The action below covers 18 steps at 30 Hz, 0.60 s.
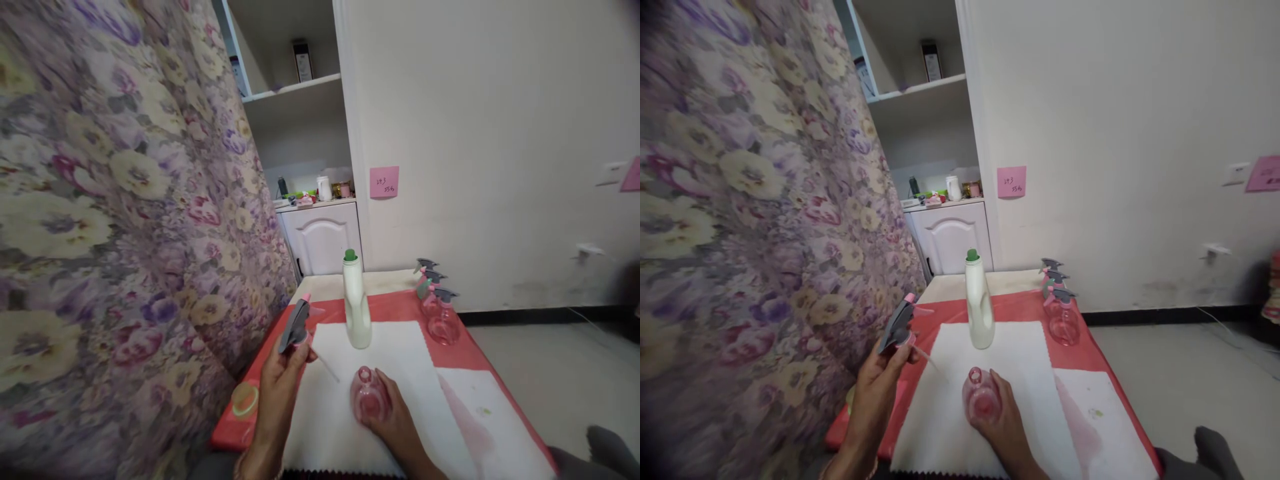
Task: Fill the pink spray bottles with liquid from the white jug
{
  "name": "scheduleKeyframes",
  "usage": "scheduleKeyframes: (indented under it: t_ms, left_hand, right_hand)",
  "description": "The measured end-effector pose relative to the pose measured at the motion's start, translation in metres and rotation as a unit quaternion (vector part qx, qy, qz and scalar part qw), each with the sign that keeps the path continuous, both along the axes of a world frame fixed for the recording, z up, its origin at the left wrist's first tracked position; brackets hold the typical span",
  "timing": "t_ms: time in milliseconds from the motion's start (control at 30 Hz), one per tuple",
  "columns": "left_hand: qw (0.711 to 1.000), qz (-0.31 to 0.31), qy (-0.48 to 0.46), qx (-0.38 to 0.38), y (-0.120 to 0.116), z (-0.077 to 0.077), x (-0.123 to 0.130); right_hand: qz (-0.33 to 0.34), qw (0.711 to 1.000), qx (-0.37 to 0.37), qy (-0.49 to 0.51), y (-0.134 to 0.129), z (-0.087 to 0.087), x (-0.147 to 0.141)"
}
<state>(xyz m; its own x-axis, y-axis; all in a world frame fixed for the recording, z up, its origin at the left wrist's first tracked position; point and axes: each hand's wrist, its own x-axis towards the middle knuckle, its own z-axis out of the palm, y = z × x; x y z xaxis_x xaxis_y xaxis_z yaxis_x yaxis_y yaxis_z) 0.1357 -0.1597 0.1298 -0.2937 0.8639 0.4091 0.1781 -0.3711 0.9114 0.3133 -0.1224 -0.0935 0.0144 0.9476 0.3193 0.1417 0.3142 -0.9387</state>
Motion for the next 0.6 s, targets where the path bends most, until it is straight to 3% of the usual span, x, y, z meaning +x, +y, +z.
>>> scheduleKeyframes:
  t_ms: [167,333,600]
  left_hand:
    - [0.995,-0.027,-0.096,0.011,-0.021,0.008,0.026]
    - [0.999,-0.016,-0.048,0.002,-0.020,0.003,0.040]
    - [0.999,-0.029,0.012,-0.032,-0.006,-0.017,0.055]
  right_hand:
    - [-0.008,1.000,0.015,0.002,0.003,-0.002,-0.001]
    - [-0.006,1.000,0.023,0.008,0.003,-0.001,-0.001]
    - [0.009,0.999,0.034,0.022,0.002,0.002,-0.001]
